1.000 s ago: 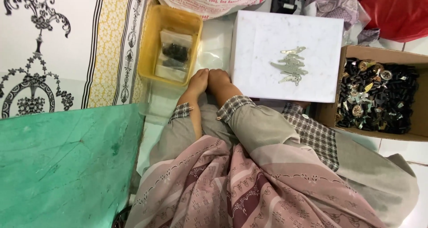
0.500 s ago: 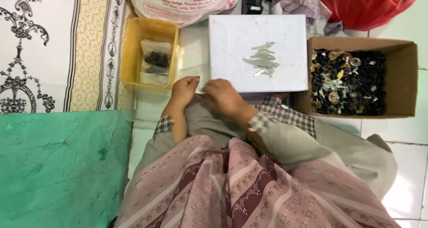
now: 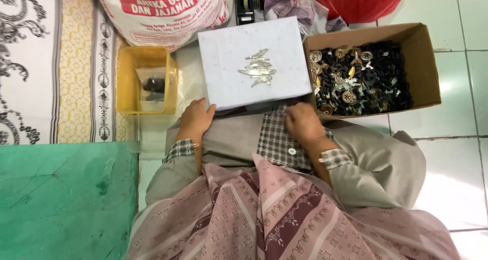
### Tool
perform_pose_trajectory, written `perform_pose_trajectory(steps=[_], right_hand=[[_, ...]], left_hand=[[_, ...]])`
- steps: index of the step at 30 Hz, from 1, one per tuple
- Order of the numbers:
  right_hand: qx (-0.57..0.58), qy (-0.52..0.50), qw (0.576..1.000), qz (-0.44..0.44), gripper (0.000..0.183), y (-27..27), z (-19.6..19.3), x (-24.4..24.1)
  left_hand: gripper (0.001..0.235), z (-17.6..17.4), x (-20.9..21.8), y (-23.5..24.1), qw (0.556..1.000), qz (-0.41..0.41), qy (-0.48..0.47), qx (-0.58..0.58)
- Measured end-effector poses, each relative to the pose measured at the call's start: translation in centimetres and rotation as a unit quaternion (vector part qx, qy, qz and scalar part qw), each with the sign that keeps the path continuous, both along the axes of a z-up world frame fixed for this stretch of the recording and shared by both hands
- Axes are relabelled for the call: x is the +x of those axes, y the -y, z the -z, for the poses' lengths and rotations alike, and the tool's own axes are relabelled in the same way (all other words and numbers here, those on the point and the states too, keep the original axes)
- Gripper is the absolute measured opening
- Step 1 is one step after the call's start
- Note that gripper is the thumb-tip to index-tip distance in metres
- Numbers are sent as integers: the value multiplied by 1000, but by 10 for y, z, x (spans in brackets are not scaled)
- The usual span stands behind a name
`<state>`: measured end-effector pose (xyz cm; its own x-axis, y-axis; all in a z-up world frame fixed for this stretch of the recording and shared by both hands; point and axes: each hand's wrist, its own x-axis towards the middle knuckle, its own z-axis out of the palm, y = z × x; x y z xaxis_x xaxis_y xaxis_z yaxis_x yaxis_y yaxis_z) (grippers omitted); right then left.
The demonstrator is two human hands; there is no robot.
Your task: The person picks small metal clips from a white box and places them into a clear plastic bag. They then seal the bag and place it into a yellow container. The person also handles a roll of tape and a cardboard box filled with various hardware items.
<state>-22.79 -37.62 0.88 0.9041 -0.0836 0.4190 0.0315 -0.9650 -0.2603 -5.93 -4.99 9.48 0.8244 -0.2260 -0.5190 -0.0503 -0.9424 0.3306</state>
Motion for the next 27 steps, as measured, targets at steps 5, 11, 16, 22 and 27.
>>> perform_pose_trajectory(steps=[5,11,16,22,27], right_hand=[[100,-441,888,81,63,-17,-31,9],[73,-536,839,54,76,-25,-47,4],[59,-576,815,33,79,-42,-100,-25],[85,-562,822,36,75,-35,-112,-19],[255,-463,847,64,55,-7,-47,-6]], left_hand=[[67,1,-5,0,997,57,27,35],[66,-11,-20,-5,993,88,67,31],[62,-21,-36,-5,993,74,83,28],[63,-13,-26,-6,995,55,81,17],[69,1,-9,-8,999,23,43,1]])
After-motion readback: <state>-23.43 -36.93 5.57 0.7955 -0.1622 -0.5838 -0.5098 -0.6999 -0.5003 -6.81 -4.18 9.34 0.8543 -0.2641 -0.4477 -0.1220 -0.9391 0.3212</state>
